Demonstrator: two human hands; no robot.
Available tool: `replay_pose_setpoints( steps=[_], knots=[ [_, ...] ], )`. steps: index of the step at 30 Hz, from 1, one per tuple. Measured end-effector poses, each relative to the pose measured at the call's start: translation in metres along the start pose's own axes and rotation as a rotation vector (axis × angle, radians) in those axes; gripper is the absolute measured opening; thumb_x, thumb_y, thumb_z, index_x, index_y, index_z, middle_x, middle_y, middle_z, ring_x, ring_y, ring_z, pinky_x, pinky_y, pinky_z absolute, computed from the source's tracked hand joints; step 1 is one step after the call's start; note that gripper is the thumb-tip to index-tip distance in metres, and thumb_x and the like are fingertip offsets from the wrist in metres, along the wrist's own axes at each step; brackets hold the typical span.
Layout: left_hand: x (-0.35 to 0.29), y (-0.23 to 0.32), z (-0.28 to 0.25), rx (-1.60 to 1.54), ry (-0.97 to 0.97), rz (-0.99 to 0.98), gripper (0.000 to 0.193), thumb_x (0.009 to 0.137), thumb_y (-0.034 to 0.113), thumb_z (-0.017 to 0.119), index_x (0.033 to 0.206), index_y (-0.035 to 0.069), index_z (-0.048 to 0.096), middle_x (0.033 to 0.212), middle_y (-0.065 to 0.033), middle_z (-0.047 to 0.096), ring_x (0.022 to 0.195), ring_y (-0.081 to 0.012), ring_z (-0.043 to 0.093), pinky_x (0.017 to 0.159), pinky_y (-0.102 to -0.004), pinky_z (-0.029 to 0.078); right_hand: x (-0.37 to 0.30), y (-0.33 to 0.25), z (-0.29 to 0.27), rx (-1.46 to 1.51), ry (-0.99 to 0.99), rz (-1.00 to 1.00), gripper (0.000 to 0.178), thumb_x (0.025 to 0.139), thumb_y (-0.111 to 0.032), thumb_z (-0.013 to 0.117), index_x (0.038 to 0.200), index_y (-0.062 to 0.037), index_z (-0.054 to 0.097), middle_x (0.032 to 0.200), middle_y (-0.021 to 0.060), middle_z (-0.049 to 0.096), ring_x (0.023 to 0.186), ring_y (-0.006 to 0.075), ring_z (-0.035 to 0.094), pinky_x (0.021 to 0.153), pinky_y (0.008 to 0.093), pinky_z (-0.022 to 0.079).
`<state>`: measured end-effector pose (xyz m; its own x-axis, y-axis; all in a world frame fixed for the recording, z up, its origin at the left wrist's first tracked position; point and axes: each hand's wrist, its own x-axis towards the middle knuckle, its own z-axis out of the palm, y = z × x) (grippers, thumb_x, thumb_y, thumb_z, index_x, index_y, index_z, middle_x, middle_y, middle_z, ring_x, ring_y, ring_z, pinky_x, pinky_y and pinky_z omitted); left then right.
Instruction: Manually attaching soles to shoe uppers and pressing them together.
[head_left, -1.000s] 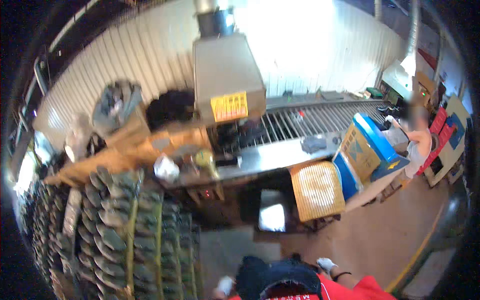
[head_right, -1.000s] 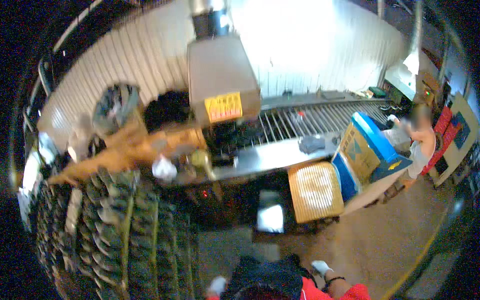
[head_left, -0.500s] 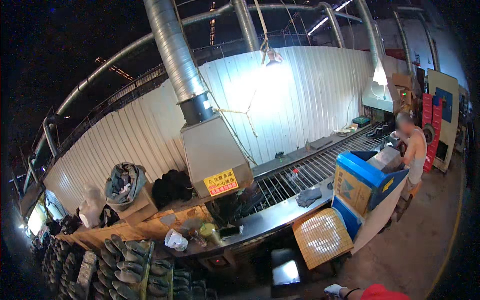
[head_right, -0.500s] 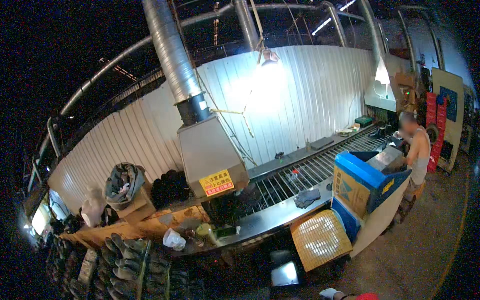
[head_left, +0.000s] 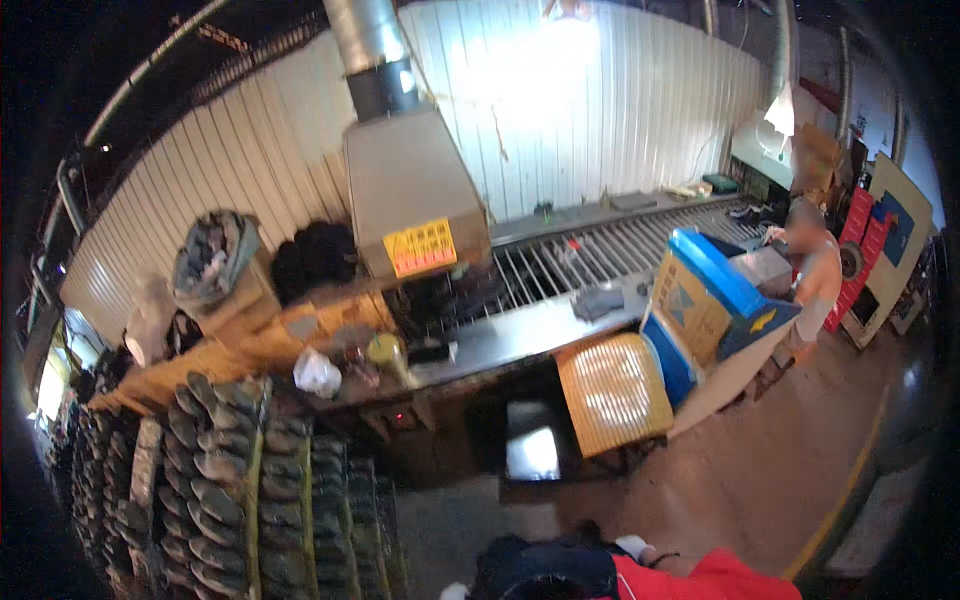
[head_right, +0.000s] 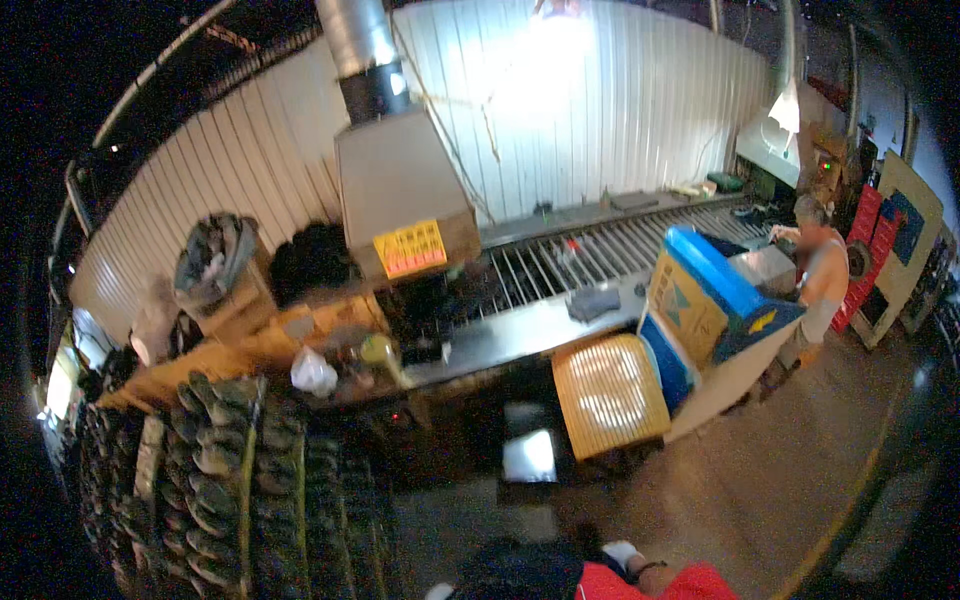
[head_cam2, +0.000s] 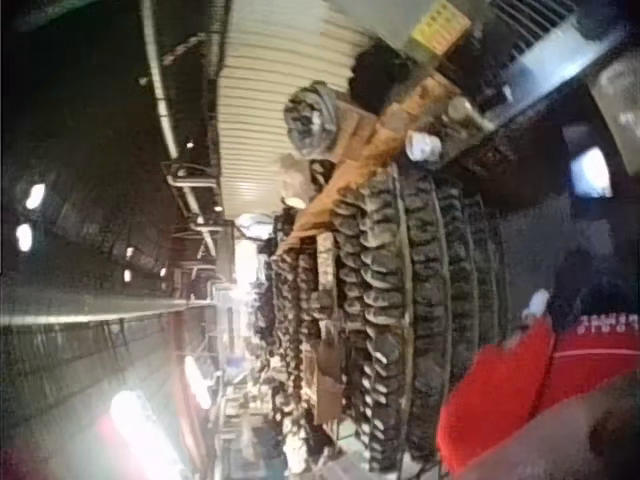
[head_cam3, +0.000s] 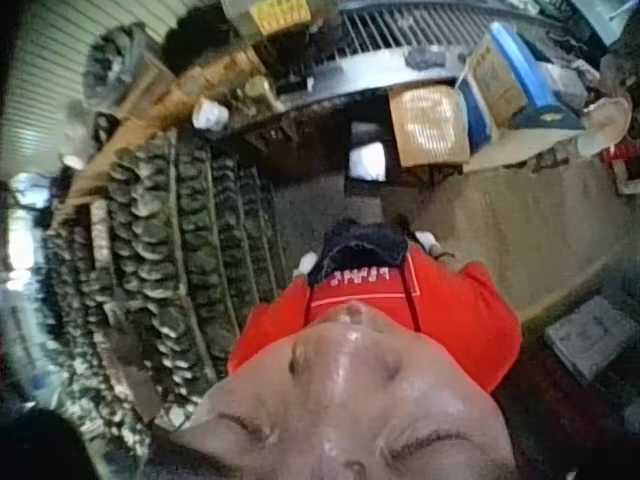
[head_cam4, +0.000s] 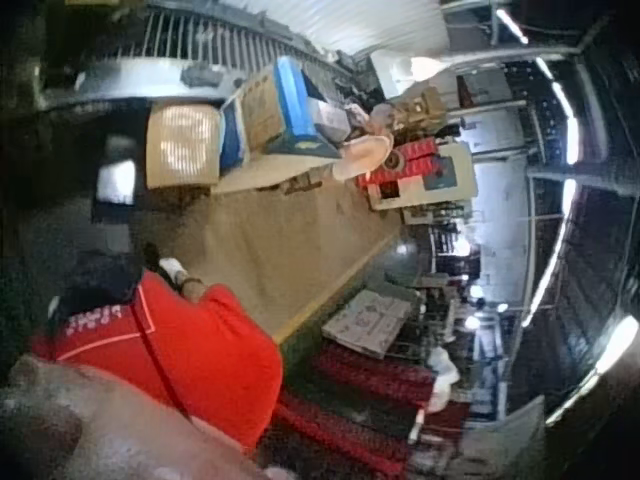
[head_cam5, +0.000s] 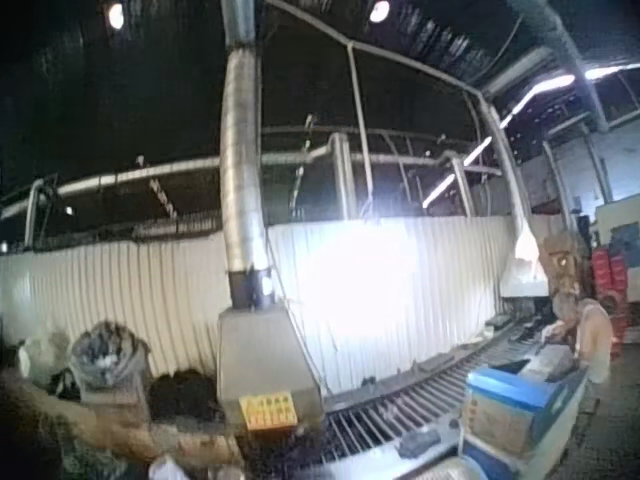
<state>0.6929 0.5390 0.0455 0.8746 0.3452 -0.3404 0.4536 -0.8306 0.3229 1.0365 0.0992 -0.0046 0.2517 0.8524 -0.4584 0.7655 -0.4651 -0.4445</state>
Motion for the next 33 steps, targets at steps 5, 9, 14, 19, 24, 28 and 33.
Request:
replay_pose_setpoints(
  steps=[5, 9, 14, 19, 24, 28, 33],
  knots=[
    [-0.077, 0.019, 0.072, -0.186, -0.082, -0.070, 0.026, 0.089, 0.034, 0.065, 0.084, 0.010, 0.075, 0.085, -0.0197, 0.073, 0.082, -0.0374, 0.072, 0.068, -0.0486, 0.055, 0.004, -0.013, -0.010, -0.138, -0.055, 0.051, 0.027, 0.091, -0.028, 0.057, 0.090, -0.0079, 0.075, 0.096, 0.0205, 0.074, 0.094, 0.0372, 0.073, 0.081, 0.0484, 0.059],
    [-0.089, 0.020, 0.071, -0.393, -0.042, -0.180, 0.029, 0.094, 0.031, 0.058, 0.082, 0.006, 0.067, 0.070, -0.0142, 0.064, 0.063, -0.0286, 0.064, 0.058, -0.0442, 0.049, 0.007, -0.007, 0.021, -0.049, -0.025, 0.132, 0.030, 0.093, -0.029, 0.054, 0.092, -0.0092, 0.077, 0.102, 0.0189, 0.075, 0.097, 0.0353, 0.073, 0.085, 0.0454, 0.058],
    [-0.090, 0.037, 0.038, -1.045, -0.009, -0.425, 0.017, 0.096, 0.024, 0.061, 0.090, 0.008, 0.067, 0.075, -0.0062, 0.063, 0.060, -0.0175, 0.059, 0.053, -0.0344, 0.049, -0.004, 0.032, 0.102, 0.091, 0.169, 0.317, 0.029, 0.091, -0.028, 0.054, 0.093, -0.0109, 0.078, 0.100, 0.0187, 0.075, 0.096, 0.0338, 0.073, 0.086, 0.0437, 0.058],
    [-0.102, 0.045, 0.022, -0.937, 0.049, -0.666, 0.021, 0.092, 0.009, 0.061, 0.110, 0.003, 0.070, 0.080, -0.0053, 0.066, 0.061, -0.0144, 0.058, 0.055, -0.0319, 0.048, -0.007, 0.006, 0.071, 0.245, -0.054, 0.396, 0.046, 0.095, -0.044, 0.049, 0.106, -0.0078, 0.075, 0.116, 0.0173, 0.072, 0.114, 0.0374, 0.065, 0.098, 0.0427, 0.050],
    [-0.042, 0.016, 0.001, -1.644, 0.383, -0.691, 0.031, 0.093, 0.011, 0.058, 0.124, 0.010, 0.061, 0.077, 0.0024, 0.053, 0.065, -0.0092, 0.050, 0.053, -0.0263, 0.041, -0.022, -0.003, 0.069, 0.159, -0.039, 0.304, 0.037, 0.097, -0.034, 0.048, 0.099, -0.0081, 0.073, 0.109, 0.0169, 0.073, 0.106, 0.0375, 0.068, 0.092, 0.0450, 0.052],
    [0.021, 0.045, -0.116, -2.144, 0.388, -0.287, 0.025, 0.107, 0.026, 0.056, 0.126, 0.011, 0.061, 0.093, 0.0040, 0.056, 0.074, -0.0082, 0.051, 0.062, -0.0288, 0.046, -0.026, 0.066, 0.111, -0.218, 0.062, 0.076, 0.017, 0.092, -0.015, 0.054, 0.099, -0.0114, 0.069, 0.101, 0.0166, 0.072, 0.093, 0.0342, 0.072, 0.077, 0.0463, 0.060],
    [0.015, 0.182, -0.316, -2.205, 0.306, 0.477, 0.030, 0.098, 0.019, 0.062, 0.128, 0.011, 0.064, 0.096, -0.0007, 0.055, 0.077, -0.0127, 0.044, 0.073, -0.0273, 0.039, -0.006, 0.081, 0.139, -0.195, 0.221, 0.084, 0.018, 0.091, -0.020, 0.054, 0.087, -0.0096, 0.068, 0.095, 0.0186, 0.071, 0.088, 0.0379, 0.070, 0.074, 0.0470, 0.058]
  ],
)
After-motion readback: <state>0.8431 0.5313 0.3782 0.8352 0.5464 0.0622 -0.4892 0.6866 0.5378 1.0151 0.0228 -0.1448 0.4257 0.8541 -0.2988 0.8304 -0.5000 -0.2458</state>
